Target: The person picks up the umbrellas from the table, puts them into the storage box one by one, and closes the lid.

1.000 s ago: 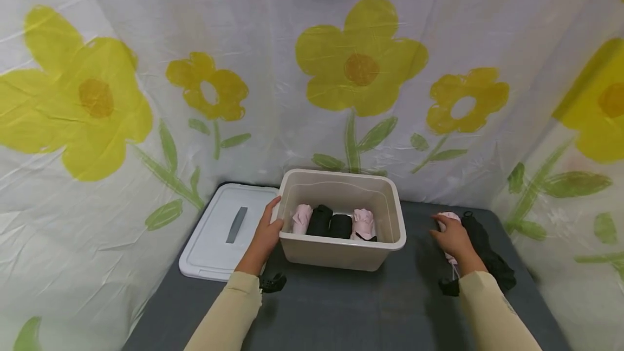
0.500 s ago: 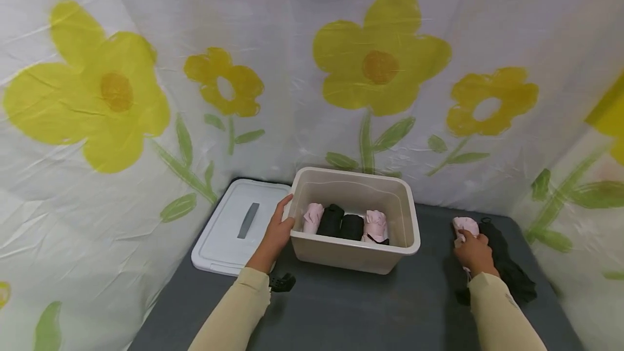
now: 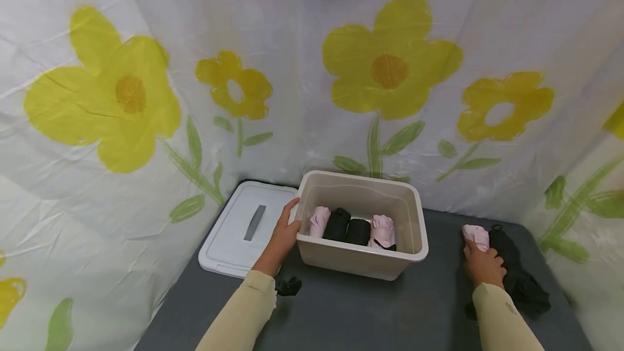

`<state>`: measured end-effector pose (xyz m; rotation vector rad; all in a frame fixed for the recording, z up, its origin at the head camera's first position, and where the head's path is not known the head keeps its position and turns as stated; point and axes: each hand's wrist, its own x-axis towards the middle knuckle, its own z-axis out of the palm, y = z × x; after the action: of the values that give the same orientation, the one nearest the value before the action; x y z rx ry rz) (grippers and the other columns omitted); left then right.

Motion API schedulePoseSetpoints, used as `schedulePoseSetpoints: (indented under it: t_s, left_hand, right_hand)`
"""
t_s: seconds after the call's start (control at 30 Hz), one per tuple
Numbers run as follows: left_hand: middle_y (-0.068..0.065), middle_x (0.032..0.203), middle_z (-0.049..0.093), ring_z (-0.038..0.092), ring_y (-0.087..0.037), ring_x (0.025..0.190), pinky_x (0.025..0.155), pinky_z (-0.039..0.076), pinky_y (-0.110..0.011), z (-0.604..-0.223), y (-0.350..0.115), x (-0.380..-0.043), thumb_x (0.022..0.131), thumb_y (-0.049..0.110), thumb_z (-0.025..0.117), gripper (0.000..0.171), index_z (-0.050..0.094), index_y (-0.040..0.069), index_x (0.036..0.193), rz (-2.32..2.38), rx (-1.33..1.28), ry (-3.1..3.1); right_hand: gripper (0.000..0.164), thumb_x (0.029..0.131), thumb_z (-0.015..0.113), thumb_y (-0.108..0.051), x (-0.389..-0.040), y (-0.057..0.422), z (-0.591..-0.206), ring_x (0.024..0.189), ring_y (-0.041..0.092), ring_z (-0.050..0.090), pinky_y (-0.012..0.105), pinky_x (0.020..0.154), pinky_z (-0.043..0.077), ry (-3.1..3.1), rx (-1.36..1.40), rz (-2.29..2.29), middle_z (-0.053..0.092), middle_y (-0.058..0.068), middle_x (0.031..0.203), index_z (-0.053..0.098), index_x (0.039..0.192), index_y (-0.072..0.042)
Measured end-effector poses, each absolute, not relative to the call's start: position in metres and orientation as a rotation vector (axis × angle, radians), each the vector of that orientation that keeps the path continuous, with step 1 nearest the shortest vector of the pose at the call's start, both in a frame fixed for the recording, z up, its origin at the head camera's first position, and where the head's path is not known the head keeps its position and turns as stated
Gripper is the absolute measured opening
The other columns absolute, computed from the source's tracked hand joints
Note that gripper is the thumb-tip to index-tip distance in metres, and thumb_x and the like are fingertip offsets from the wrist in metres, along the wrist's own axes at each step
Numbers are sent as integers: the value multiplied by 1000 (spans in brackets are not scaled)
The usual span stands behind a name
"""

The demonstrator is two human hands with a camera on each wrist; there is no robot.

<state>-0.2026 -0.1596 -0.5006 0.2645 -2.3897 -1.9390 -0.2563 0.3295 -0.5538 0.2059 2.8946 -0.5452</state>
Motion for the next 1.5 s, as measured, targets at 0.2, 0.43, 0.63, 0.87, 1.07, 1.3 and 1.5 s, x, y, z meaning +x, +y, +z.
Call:
schedulePoseSetpoints:
  t_s: [0.2, 0.43, 0.63, 0.87, 1.07, 1.3, 1.5]
  left_hand:
    - [-4, 159, 26, 32, -32, 141, 107, 30, -62, -504, -160, -199, 89, 12, 39, 65, 32, 39, 148, -1949, 301, -2398]
    - [-9, 159, 26, 33, -35, 140, 108, 29, -62, -505, -161, -202, 89, 9, 39, 65, 31, 34, 149, -1956, 260, -2394]
    - [-7, 160, 24, 32, -35, 141, 108, 29, -63, -501, -161, -207, 90, 11, 37, 65, 29, 36, 149, -1958, 254, -2403]
    - [-7, 159, 25, 33, -33, 139, 107, 30, -60, -503, -162, -207, 89, 11, 39, 66, 29, 36, 149, -1965, 257, -2400]
    - [-8, 159, 24, 31, -34, 141, 108, 28, -62, -506, -162, -207, 89, 9, 39, 66, 28, 33, 150, -1981, 250, -2395]
    - [-8, 159, 24, 30, -35, 142, 108, 28, -63, -505, -162, -207, 89, 9, 39, 67, 28, 34, 150, -1998, 257, -2386]
    - [-10, 159, 25, 30, -36, 142, 108, 28, -64, -506, -161, -208, 89, 8, 39, 66, 28, 33, 150, -2000, 260, -2382]
  right_hand:
    - [63, 93, 50, -16, -248, 324, -550, 106, 68, 32, 75, 82, 31, 2791, 236, -583, 22, 52, 123, 27, 150, -5]
    - [60, 89, 52, -19, -242, 326, -549, 111, 61, 37, 70, 87, 36, 2845, 125, -623, 34, 48, 129, 38, 144, -2]
    - [58, 90, 50, -18, -240, 324, -545, 123, 60, 36, 69, 99, 32, 2896, 71, -751, 39, 39, 140, 39, 144, 0]
    - [60, 92, 50, -20, -229, 320, -540, 129, 57, 33, 67, 97, 37, 2828, 135, -909, 32, 38, 146, 35, 148, -5]
    - [63, 91, 50, -20, -221, 317, -535, 128, 54, 34, 65, 96, 39, 2777, 194, -983, 25, 37, 150, 32, 151, -10]
    - [65, 91, 48, -18, -217, 314, -529, 125, 52, 37, 64, 94, 41, 2733, 216, -1043, 20, 37, 152, 28, 153, -14]
    - [65, 92, 49, -16, -215, 312, -524, 116, 48, 44, 57, 86, 49, 2711, 206, -1111, 21, 37, 152, 28, 153, -16]
